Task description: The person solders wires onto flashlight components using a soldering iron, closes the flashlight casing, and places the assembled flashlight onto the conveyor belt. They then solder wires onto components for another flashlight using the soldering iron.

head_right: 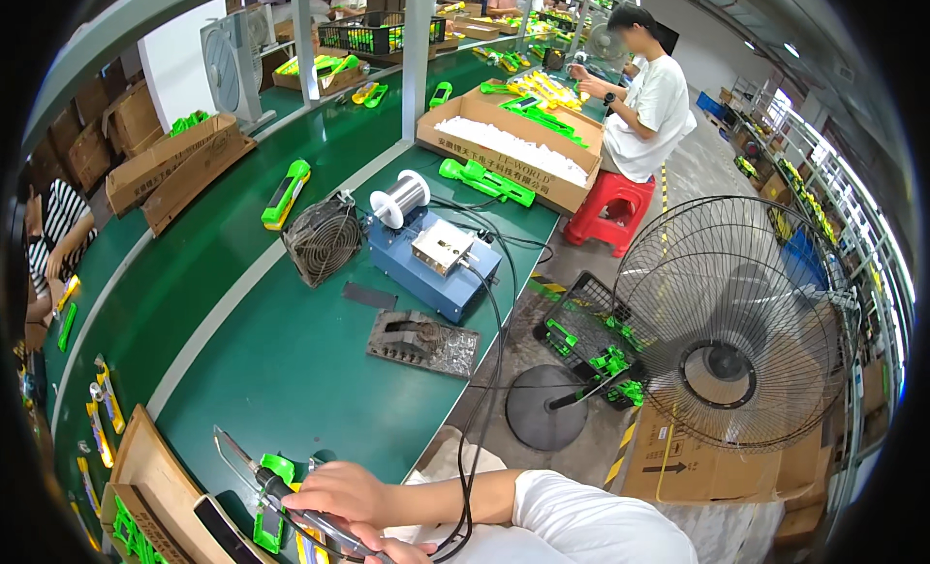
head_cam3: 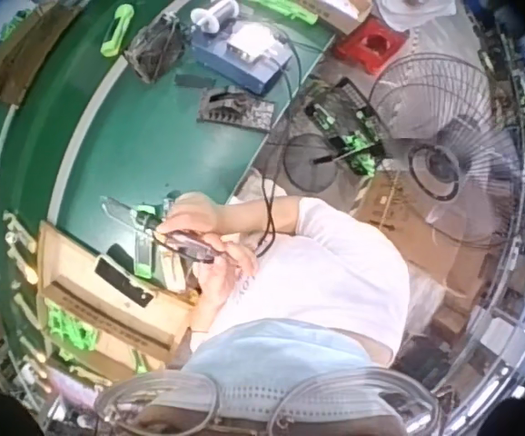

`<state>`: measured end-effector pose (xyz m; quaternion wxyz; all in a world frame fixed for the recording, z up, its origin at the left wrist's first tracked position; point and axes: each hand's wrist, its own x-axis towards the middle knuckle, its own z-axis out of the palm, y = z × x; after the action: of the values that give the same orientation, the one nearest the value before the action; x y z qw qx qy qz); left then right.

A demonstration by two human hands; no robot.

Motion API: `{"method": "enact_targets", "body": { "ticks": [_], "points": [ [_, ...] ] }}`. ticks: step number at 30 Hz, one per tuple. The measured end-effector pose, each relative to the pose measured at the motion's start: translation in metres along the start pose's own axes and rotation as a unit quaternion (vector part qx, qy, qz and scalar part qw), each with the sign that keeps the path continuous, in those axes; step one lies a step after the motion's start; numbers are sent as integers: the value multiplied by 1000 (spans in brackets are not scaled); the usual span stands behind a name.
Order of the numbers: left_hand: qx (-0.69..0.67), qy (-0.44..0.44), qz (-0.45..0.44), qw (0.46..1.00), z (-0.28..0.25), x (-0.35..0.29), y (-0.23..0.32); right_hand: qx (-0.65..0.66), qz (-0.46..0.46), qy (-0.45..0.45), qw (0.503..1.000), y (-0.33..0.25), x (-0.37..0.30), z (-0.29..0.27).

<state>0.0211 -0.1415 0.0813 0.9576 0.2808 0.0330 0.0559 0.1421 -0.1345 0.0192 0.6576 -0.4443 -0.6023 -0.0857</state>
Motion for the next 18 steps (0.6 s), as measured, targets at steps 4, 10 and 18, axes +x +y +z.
{"method": "enact_targets", "body": {
  "ticks": [4,10,18],
  "points": [
    [-25,-15,1,1000,-8,4,-1,-45,-17,-15,999,8,13,1],
    [11,-138,24,990,-29,9,1,-109,17,-40,993,4,19,0],
    [546,12,202,813,-54,-2,30,-189,88,-96,973,10,24,-15]
  ]
}}
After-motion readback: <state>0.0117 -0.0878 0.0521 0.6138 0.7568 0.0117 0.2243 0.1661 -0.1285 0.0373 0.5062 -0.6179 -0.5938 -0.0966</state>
